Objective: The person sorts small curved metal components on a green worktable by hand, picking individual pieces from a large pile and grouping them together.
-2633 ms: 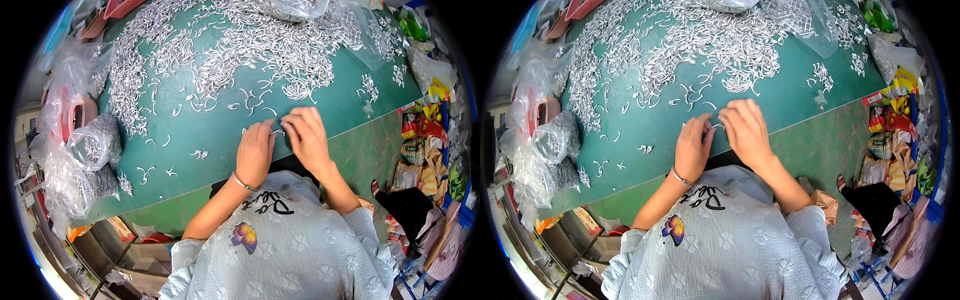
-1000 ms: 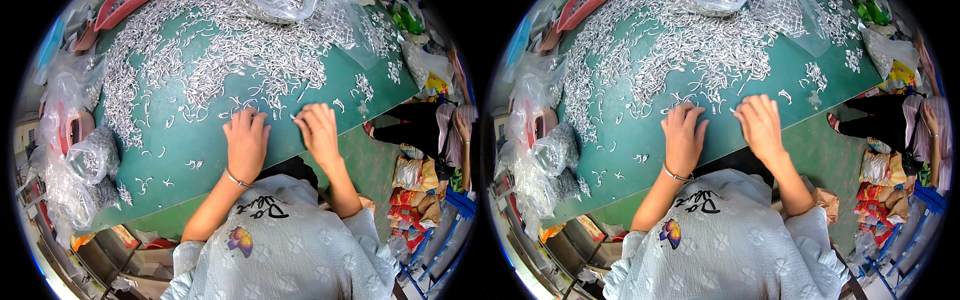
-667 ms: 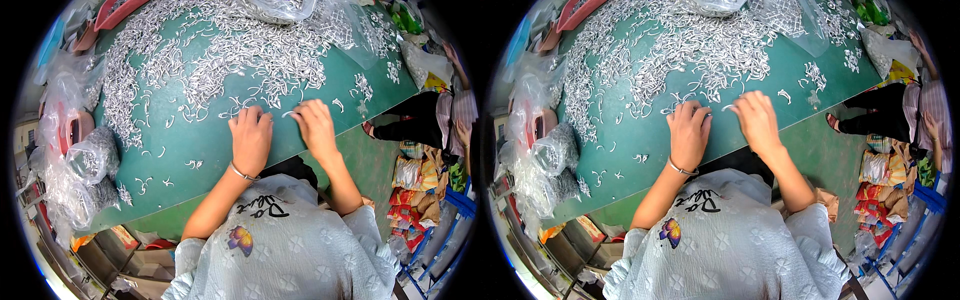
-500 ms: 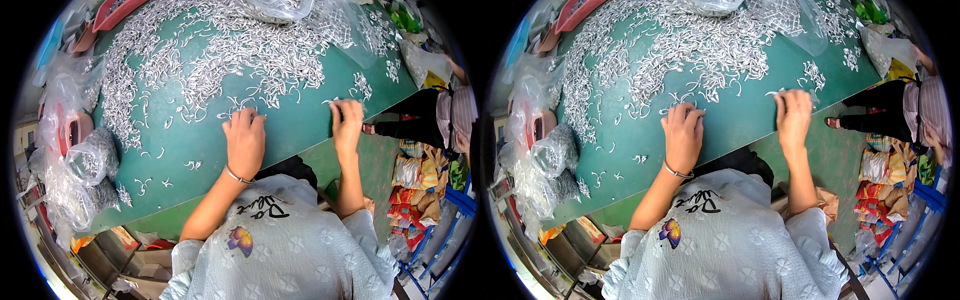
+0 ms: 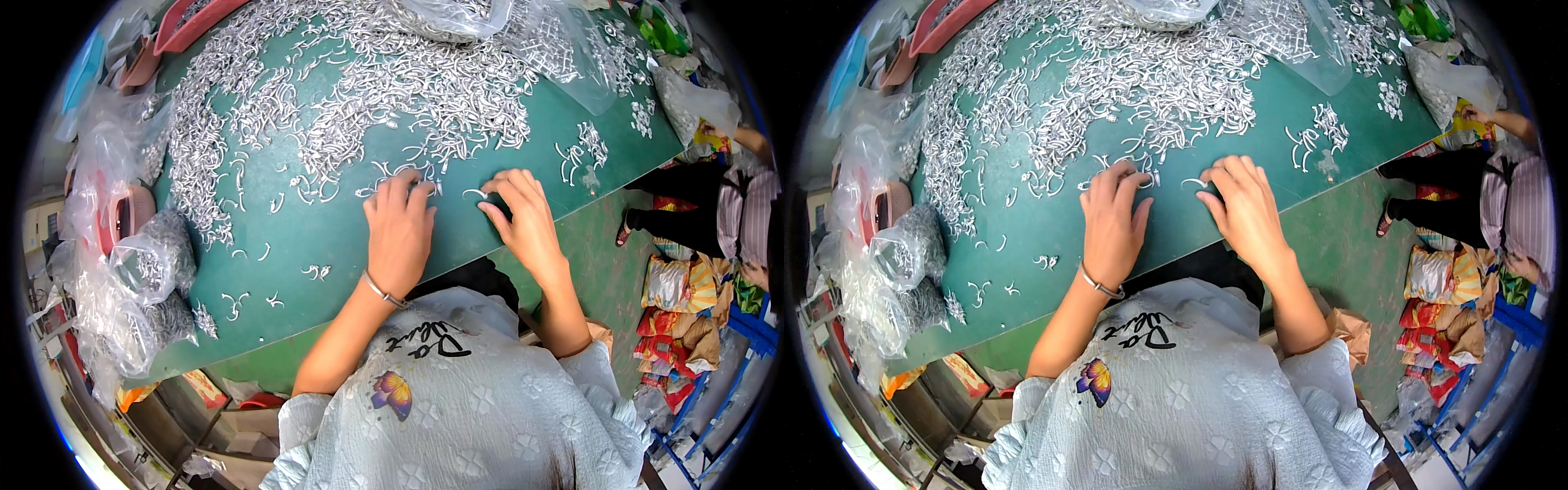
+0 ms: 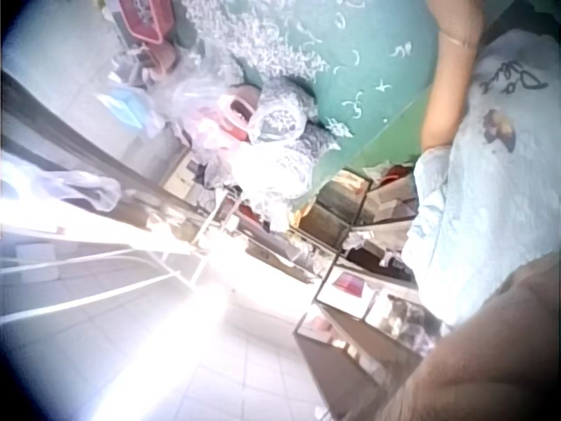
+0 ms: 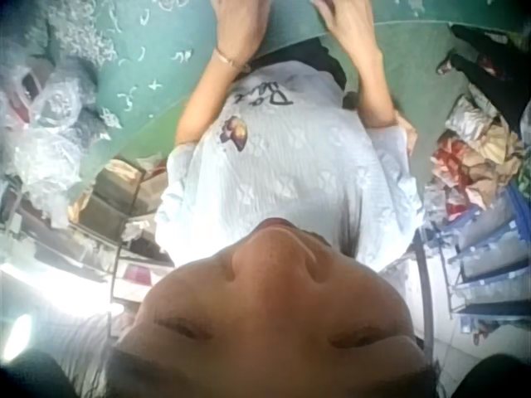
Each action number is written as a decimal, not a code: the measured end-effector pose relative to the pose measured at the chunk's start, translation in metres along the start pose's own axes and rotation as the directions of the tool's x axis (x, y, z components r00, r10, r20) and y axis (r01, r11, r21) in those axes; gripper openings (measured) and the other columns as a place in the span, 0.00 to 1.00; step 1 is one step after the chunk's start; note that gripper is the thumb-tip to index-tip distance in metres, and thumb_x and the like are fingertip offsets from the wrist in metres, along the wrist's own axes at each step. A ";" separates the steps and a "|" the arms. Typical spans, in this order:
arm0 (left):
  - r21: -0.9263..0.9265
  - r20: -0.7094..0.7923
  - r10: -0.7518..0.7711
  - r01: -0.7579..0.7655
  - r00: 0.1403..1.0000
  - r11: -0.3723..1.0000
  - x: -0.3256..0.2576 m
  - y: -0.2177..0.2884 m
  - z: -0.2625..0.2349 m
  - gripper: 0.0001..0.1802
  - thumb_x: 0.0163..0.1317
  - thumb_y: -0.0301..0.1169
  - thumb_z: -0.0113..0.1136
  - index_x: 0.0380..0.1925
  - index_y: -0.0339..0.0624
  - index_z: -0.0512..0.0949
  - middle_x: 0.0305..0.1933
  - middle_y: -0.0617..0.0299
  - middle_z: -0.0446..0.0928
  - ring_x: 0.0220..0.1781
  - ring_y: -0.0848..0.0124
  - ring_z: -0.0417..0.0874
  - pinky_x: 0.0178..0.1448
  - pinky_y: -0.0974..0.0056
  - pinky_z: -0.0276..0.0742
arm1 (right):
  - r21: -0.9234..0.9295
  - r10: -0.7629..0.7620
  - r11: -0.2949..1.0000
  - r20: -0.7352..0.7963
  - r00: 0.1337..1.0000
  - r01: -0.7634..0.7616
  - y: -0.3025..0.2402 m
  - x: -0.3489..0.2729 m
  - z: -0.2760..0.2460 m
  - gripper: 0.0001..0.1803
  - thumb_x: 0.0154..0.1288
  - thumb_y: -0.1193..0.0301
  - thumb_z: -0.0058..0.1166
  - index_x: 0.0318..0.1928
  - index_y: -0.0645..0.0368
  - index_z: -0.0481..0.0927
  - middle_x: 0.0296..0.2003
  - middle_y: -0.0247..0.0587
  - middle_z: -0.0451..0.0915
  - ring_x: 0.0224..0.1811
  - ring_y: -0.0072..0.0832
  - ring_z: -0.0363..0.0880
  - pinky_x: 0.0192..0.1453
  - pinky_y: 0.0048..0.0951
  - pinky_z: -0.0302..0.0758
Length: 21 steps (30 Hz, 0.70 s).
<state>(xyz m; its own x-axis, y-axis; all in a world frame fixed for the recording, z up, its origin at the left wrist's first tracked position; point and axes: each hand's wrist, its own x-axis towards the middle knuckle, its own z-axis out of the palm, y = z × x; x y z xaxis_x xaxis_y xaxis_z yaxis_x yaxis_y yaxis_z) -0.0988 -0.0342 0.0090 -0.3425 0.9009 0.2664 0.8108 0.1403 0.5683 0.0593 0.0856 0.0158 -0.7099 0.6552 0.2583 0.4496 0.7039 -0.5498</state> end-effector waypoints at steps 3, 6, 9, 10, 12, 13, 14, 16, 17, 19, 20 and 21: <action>-0.009 -0.007 -0.002 0.001 1.000 1.000 0.001 0.007 0.002 0.21 0.54 0.25 0.66 0.50 0.44 0.76 0.52 0.58 0.73 0.53 0.58 0.73 0.53 0.56 0.63 | 0.018 -0.033 0.999 -0.106 0.994 0.035 -0.008 0.011 0.002 0.09 0.56 0.77 0.61 0.39 0.62 0.78 0.36 0.44 0.75 0.41 0.44 0.73 0.45 0.40 0.69; -0.012 0.023 0.058 -0.058 0.998 0.998 -0.001 0.020 0.016 0.20 0.54 0.27 0.66 0.49 0.43 0.76 0.50 0.58 0.73 0.50 0.59 0.73 0.51 0.56 0.64 | 0.194 -0.055 0.981 0.154 0.987 0.024 -0.001 0.005 0.014 0.08 0.58 0.79 0.59 0.39 0.63 0.78 0.36 0.46 0.75 0.40 0.45 0.73 0.46 0.40 0.70; -0.017 0.074 0.103 -0.102 0.992 0.995 -0.002 0.020 0.022 0.15 0.54 0.25 0.64 0.43 0.40 0.78 0.47 0.58 0.73 0.50 0.60 0.73 0.49 0.57 0.65 | 0.215 0.020 0.976 0.085 0.996 -0.038 0.011 0.015 0.004 0.09 0.58 0.80 0.57 0.40 0.63 0.79 0.37 0.47 0.76 0.42 0.46 0.74 0.48 0.40 0.72; -0.035 0.084 0.110 -0.108 0.990 0.994 -0.003 0.019 0.025 0.14 0.54 0.25 0.64 0.42 0.40 0.78 0.46 0.58 0.73 0.49 0.60 0.73 0.48 0.57 0.66 | 0.189 0.039 0.981 0.036 0.999 -0.045 0.013 0.025 -0.002 0.09 0.58 0.80 0.57 0.40 0.63 0.79 0.38 0.47 0.76 0.42 0.46 0.74 0.48 0.40 0.72; -0.070 0.105 0.128 -0.121 0.986 0.990 -0.005 0.018 0.029 0.13 0.54 0.24 0.64 0.40 0.40 0.78 0.44 0.58 0.73 0.48 0.59 0.73 0.47 0.57 0.66 | -0.052 -0.085 0.995 -0.084 0.993 0.081 0.008 0.042 0.001 0.12 0.58 0.77 0.60 0.43 0.61 0.79 0.45 0.45 0.76 0.47 0.45 0.72 0.50 0.41 0.70; -0.091 0.084 0.122 -0.114 0.989 0.989 -0.008 0.018 0.030 0.12 0.54 0.23 0.63 0.40 0.40 0.78 0.44 0.58 0.73 0.47 0.59 0.74 0.47 0.57 0.67 | -0.143 -0.095 0.986 -0.084 0.992 0.083 0.007 0.046 0.008 0.13 0.57 0.76 0.61 0.44 0.60 0.79 0.46 0.44 0.75 0.48 0.44 0.72 0.51 0.41 0.70; -0.111 0.063 0.115 -0.108 0.991 0.988 -0.012 0.019 0.030 0.12 0.54 0.23 0.63 0.40 0.40 0.78 0.43 0.57 0.73 0.46 0.59 0.74 0.46 0.57 0.67 | -0.232 -0.105 0.969 -0.083 0.991 0.083 0.008 0.046 0.013 0.14 0.57 0.75 0.62 0.44 0.59 0.79 0.48 0.43 0.75 0.50 0.44 0.71 0.51 0.41 0.69; -0.116 0.051 0.123 -0.116 0.991 0.986 -0.016 0.020 0.027 0.11 0.54 0.23 0.63 0.39 0.39 0.78 0.42 0.57 0.73 0.44 0.58 0.74 0.45 0.57 0.67 | -0.130 -0.103 0.987 -0.080 0.991 0.093 0.009 0.034 0.019 0.16 0.55 0.73 0.64 0.45 0.58 0.78 0.49 0.41 0.74 0.50 0.42 0.70 0.50 0.40 0.68; -0.098 0.064 0.139 -0.132 0.988 0.986 -0.018 0.021 0.021 0.11 0.54 0.23 0.63 0.39 0.39 0.77 0.42 0.57 0.74 0.43 0.58 0.74 0.45 0.57 0.67 | -0.102 -0.100 0.990 -0.025 0.995 0.097 0.009 0.027 0.017 0.16 0.54 0.74 0.64 0.45 0.58 0.78 0.48 0.41 0.74 0.50 0.42 0.71 0.51 0.40 0.68; -0.095 0.077 0.149 -0.141 0.986 0.985 -0.024 0.018 0.016 0.11 0.54 0.23 0.63 0.39 0.39 0.77 0.41 0.57 0.74 0.42 0.58 0.74 0.44 0.57 0.67 | -0.029 -0.107 0.994 0.055 0.993 0.109 0.002 0.017 0.010 0.15 0.54 0.77 0.63 0.45 0.59 0.78 0.47 0.41 0.74 0.49 0.42 0.71 0.52 0.40 0.68; -0.113 0.074 0.147 -0.138 0.986 0.984 -0.027 0.016 0.015 0.11 0.54 0.23 0.63 0.39 0.38 0.77 0.41 0.57 0.74 0.42 0.58 0.75 0.44 0.57 0.68 | 0.011 -0.118 0.993 0.076 0.990 0.117 0.001 0.014 0.004 0.15 0.54 0.78 0.62 0.44 0.60 0.78 0.47 0.41 0.74 0.49 0.42 0.71 0.53 0.41 0.68; -0.134 0.076 0.146 -0.135 0.986 0.982 -0.028 0.016 0.014 0.11 0.54 0.22 0.63 0.39 0.38 0.77 0.41 0.57 0.74 0.41 0.58 0.75 0.43 0.57 0.68 | 0.051 -0.123 0.992 0.099 0.987 0.119 0.003 0.013 -0.001 0.15 0.54 0.79 0.62 0.44 0.60 0.79 0.47 0.41 0.74 0.49 0.42 0.71 0.53 0.41 0.68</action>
<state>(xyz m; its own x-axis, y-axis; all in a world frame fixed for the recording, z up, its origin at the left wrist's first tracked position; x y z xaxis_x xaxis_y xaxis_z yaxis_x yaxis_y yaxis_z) -0.0698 -0.0512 0.0000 -0.1834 0.9404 0.2864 0.7786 -0.0389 0.6263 0.0521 0.0964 0.0186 -0.8099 0.5332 0.2444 0.3339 0.7617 -0.5552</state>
